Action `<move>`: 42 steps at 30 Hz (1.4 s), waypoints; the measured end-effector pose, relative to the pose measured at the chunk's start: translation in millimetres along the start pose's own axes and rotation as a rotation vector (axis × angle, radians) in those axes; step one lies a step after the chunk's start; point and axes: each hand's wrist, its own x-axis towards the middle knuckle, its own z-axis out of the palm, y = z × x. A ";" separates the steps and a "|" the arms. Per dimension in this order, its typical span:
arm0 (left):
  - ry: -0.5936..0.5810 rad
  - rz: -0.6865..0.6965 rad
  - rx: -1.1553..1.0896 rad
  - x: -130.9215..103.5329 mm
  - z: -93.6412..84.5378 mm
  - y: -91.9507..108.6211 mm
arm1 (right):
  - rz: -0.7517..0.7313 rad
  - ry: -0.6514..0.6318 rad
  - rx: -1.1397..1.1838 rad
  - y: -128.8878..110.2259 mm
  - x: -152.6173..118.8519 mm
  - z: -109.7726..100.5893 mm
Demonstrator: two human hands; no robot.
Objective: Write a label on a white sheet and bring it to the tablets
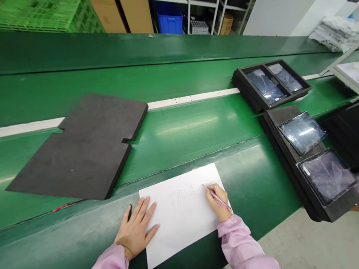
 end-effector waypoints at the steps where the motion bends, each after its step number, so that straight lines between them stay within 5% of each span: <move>1: -0.001 -0.002 -0.003 0.0 0.1 0.0 | 0.003 0.009 -0.003 1.3 -0.2 0.1; 27: 0.000 0.095 0.097 -1.6 3.7 -4.0 | 0.006 -0.017 -0.034 2.4 -5.6 -6.5; 42: -0.063 0.019 0.062 -0.4 3.0 -2.6 | 0.042 0.027 -0.033 13.5 8.2 -17.1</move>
